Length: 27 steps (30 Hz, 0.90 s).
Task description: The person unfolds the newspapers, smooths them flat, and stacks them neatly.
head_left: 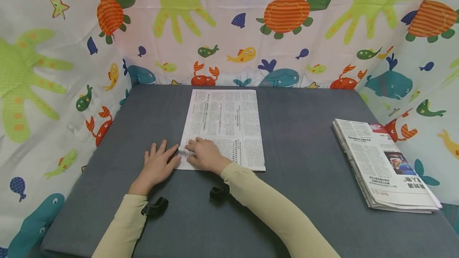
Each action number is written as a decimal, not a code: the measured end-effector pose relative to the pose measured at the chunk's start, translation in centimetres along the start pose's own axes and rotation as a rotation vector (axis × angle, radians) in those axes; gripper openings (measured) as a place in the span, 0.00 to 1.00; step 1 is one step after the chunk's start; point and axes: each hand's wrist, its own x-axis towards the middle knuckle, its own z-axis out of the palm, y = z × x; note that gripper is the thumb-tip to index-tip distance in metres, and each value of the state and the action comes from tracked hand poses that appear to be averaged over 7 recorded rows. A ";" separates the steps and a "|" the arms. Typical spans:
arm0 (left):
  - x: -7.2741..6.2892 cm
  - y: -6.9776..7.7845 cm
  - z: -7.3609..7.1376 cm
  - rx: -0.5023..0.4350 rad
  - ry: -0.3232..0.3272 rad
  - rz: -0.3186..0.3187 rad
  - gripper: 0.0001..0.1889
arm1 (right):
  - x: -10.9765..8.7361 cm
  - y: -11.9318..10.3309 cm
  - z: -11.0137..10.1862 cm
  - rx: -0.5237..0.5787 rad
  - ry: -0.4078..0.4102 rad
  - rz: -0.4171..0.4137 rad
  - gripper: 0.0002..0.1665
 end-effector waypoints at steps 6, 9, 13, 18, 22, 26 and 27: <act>0.0 0.0 0.3 0.033 0.000 0.005 0.42 | 0.1 0.2 -0.2 0.087 0.065 0.061 0.20; 0.1 0.0 0.3 0.031 0.008 0.004 0.43 | 0.3 0.5 -0.8 0.178 0.114 0.107 0.19; 0.1 0.1 0.3 0.030 0.019 0.017 0.44 | 0.4 1.1 -2.0 0.286 0.185 0.147 0.18; 0.2 0.3 0.3 0.015 0.016 0.047 0.44 | 0.0 1.6 -3.9 0.391 0.268 0.192 0.17; 0.2 0.7 0.3 0.011 0.007 0.081 0.42 | -0.6 2.1 -6.2 0.461 0.354 0.218 0.15; 0.3 1.2 0.3 0.018 0.002 0.177 0.35 | -1.9 3.3 -9.3 0.517 0.421 0.233 0.16; 0.4 1.4 0.4 0.022 0.002 0.207 0.33 | -2.3 3.7 -10.1 0.527 0.436 0.241 0.16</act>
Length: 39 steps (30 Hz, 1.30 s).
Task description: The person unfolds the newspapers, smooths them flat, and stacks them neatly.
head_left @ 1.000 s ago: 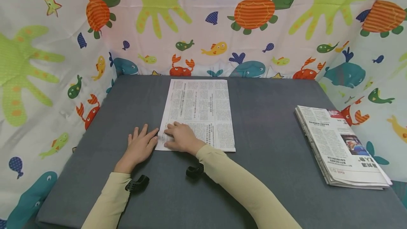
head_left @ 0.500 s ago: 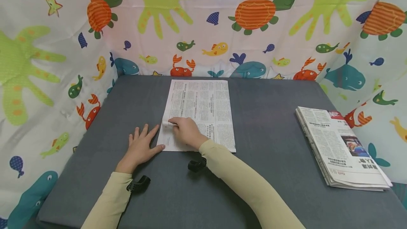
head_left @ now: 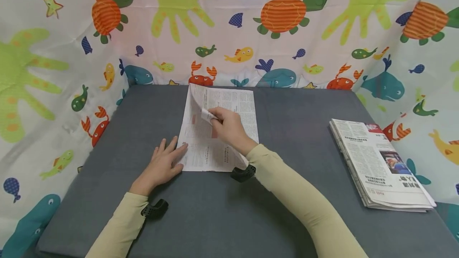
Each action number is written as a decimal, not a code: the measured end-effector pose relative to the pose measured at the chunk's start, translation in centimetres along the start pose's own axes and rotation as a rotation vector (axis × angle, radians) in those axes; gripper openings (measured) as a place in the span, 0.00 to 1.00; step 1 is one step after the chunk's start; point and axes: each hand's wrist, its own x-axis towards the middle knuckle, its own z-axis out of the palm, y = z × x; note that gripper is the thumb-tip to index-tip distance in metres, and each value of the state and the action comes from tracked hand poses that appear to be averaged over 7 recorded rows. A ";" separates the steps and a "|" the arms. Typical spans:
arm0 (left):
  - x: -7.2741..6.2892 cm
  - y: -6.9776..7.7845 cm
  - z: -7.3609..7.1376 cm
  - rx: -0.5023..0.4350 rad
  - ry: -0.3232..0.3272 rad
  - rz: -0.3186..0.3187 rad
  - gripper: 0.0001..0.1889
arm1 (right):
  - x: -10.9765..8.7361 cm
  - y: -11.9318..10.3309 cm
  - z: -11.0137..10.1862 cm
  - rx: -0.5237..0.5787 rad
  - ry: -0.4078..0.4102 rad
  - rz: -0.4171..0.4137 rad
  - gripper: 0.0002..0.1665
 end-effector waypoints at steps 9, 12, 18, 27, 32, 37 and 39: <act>0.4 0.8 0.5 0.033 -0.045 0.086 0.27 | -0.6 1.3 -8.3 0.103 0.149 0.104 0.20; 0.2 0.4 0.8 -0.035 -0.015 0.070 0.32 | -1.1 2.3 -10.2 0.147 0.187 0.161 0.21; 0.4 0.0 0.6 -0.267 0.106 0.026 0.45 | -2.5 5.3 -13.3 0.244 0.260 0.294 0.22; 0.4 0.1 0.2 -0.386 0.170 -0.021 0.36 | -5.1 10.1 -16.1 0.330 0.373 0.510 0.21; 0.1 0.7 0.1 -0.404 0.172 0.001 0.33 | -7.0 13.1 -17.6 0.424 0.420 0.614 0.17; 0.7 1.8 0.1 -0.321 0.156 0.071 0.32 | -9.1 15.5 -18.8 0.578 0.430 0.695 0.15; 1.3 2.4 0.2 -0.234 0.129 0.093 0.31 | -10.0 16.0 -19.2 0.683 0.413 0.715 0.15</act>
